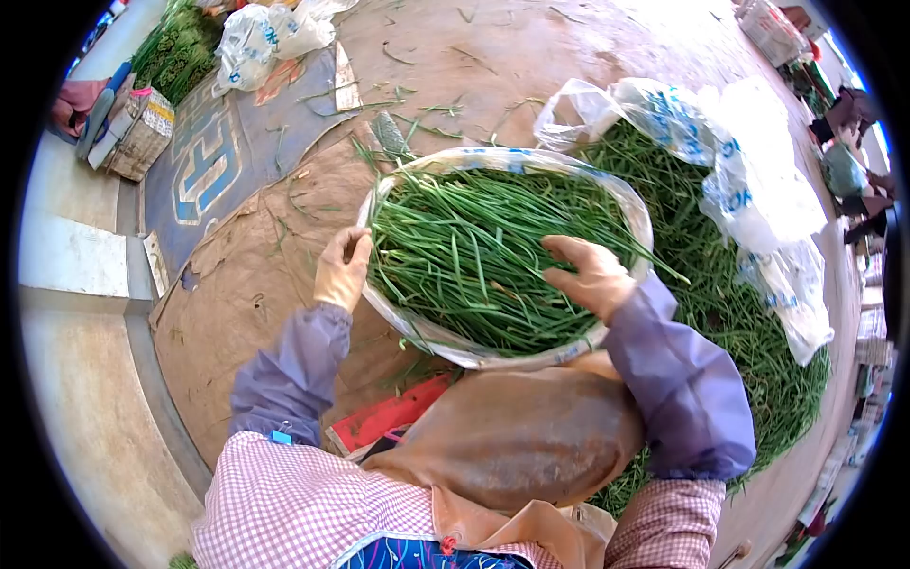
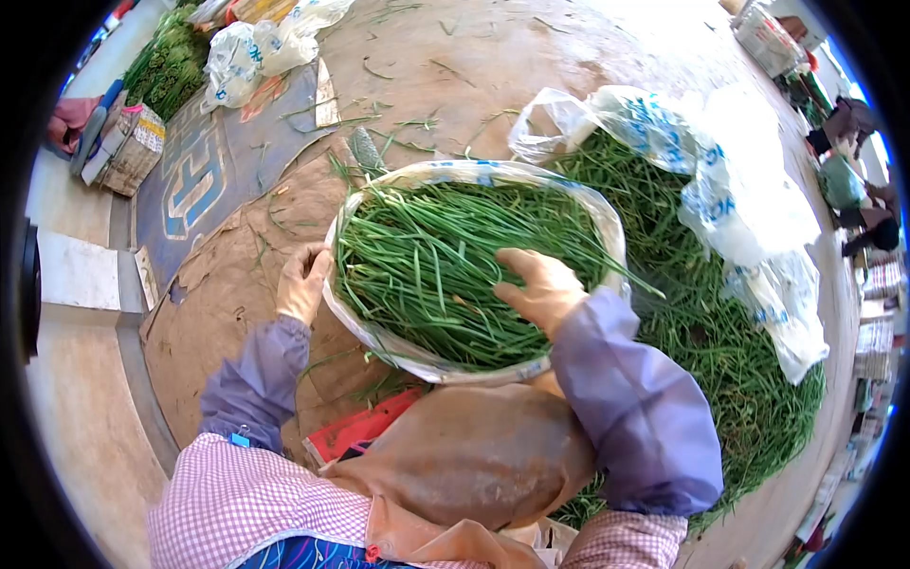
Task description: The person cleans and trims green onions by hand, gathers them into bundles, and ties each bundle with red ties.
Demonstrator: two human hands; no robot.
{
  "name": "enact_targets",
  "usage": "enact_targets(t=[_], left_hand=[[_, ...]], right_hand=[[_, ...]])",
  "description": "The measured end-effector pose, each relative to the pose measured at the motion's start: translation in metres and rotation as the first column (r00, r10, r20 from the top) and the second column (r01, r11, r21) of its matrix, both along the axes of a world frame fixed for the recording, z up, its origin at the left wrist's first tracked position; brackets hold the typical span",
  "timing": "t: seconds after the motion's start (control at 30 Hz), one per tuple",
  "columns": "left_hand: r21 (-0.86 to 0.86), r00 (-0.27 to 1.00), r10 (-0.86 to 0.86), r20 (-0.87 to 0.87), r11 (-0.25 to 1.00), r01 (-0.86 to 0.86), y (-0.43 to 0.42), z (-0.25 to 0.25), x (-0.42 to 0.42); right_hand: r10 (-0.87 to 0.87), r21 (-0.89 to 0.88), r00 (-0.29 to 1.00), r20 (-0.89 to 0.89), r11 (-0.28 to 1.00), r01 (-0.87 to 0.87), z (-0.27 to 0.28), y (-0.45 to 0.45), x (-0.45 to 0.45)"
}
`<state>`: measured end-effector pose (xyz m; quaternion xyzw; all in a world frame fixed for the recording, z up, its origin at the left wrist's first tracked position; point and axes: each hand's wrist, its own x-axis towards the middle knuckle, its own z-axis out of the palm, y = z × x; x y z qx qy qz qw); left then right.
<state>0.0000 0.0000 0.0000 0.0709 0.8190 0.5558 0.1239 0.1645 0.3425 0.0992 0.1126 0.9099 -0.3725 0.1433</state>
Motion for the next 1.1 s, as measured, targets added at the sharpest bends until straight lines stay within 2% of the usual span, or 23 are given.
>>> enact_targets(t=[0.07,0.1,0.17,0.2,0.27,0.3,0.37,0.43,0.5,0.57,0.63,0.67,0.7,0.73,0.77,0.8,0.83,0.87,0.97,1.0,1.07,1.1], left_hand=[[-0.111,0.974,-0.075,-0.215,0.992,0.052,0.017,0.002,-0.006],[-0.237,0.955,-0.136,-0.262,0.969,0.073,0.002,-0.012,-0.056],[-0.348,0.903,-0.223,-0.367,0.933,0.089,0.021,-0.033,-0.108],[-0.354,0.901,-0.251,-0.353,0.928,0.119,0.035,-0.052,-0.125],[-0.391,0.894,-0.312,-0.321,0.903,0.175,0.048,-0.083,-0.154],[-0.448,0.942,-0.283,-0.179,0.876,0.178,0.057,-0.082,-0.154],[-0.417,0.96,-0.249,0.124,0.865,0.278,0.067,-0.088,-0.164],[-0.435,0.956,-0.24,0.17,0.852,0.291,0.073,-0.085,-0.166],[-0.44,0.959,-0.234,0.163,0.852,0.283,0.071,-0.094,-0.163],[-0.428,0.97,-0.23,0.078,0.871,0.241,0.065,-0.104,-0.16],[-0.41,0.97,-0.225,0.094,0.879,0.244,0.068,-0.097,-0.154],[-0.391,0.969,-0.233,0.083,0.887,0.247,0.066,-0.098,-0.153],[-0.369,0.967,-0.243,0.071,0.895,0.252,0.067,-0.098,-0.151],[-0.342,0.968,-0.249,0.031,0.907,0.244,0.068,-0.091,-0.15],[-0.267,0.969,-0.242,0.051,0.932,0.247,0.066,-0.091,-0.148],[-0.185,0.969,-0.234,0.071,0.952,0.244,0.064,-0.095,-0.144],[-0.103,0.97,-0.227,0.089,0.966,0.236,0.062,-0.098,-0.143],[0.073,0.96,-0.245,0.135,0.969,0.237,0.058,-0.115,-0.146],[-0.15,0.96,-0.178,0.218,0.965,0.213,0.057,-0.084,-0.146],[-0.122,0.944,-0.211,0.253,0.961,0.247,0.052,-0.075,-0.146],[-0.226,0.991,-0.067,0.114,0.97,0.091,0.052,-0.065,-0.137],[-0.271,0.999,0.001,0.037,0.963,0.009,0.052,-0.057,-0.13]], right_hand=[[0.078,0.136,0.992,-0.099,0.989,-0.064,-0.02,-0.005,-0.009],[0.076,0.106,0.99,-0.119,0.992,-0.063,-0.058,-0.026,-0.062],[-0.035,0.073,0.989,-0.144,0.996,0.046,-0.091,-0.021,-0.107],[-0.083,0.127,0.989,-0.123,0.987,0.099,-0.091,-0.016,-0.118],[-0.044,0.262,0.996,-0.076,0.963,0.062,-0.116,-0.006,-0.143],[-0.038,0.341,0.999,-0.036,0.939,0.048,-0.124,-0.006,-0.151],[-0.062,0.37,0.996,0.063,0.928,0.034,-0.141,-0.009,-0.164],[-0.042,0.396,0.993,0.11,0.918,-0.004,-0.149,-0.025,-0.17],[-0.004,0.261,0.97,0.244,0.963,-0.062,-0.145,-0.042,-0.179],[-0.07,0.15,0.987,0.147,0.988,0.048,-0.158,-0.036,-0.179],[-0.228,-0.065,0.972,0.055,0.971,0.231,-0.198,-0.01,-0.177],[-0.178,-0.066,0.983,0.053,0.981,0.181,-0.211,-0.011,-0.176],[-0.062,0.17,0.972,0.226,0.985,0.024,-0.165,-0.03,-0.182],[-0.024,0.186,0.963,0.268,0.982,-0.027,-0.145,-0.046,-0.189],[0.013,0.199,0.95,0.311,0.977,-0.079,-0.137,-0.056,-0.191],[-0.016,0.157,0.961,0.275,0.987,-0.028,-0.144,-0.057,-0.187],[-0.04,0.054,0.972,0.233,0.998,0.029,-0.15,-0.053,-0.185],[-0.07,-0.051,0.979,0.193,0.995,0.081,-0.156,-0.044,-0.183],[-0.208,-0.269,0.978,0.022,0.941,0.206,-0.166,-0.023,-0.175],[-0.275,-0.36,0.962,0.004,0.897,0.258,-0.159,-0.018,-0.17],[-0.423,-0.588,0.906,-0.014,0.736,0.335,-0.145,-0.014,-0.16],[-0.477,-0.59,0.878,-0.043,0.721,0.363,-0.138,-0.015,-0.156]])
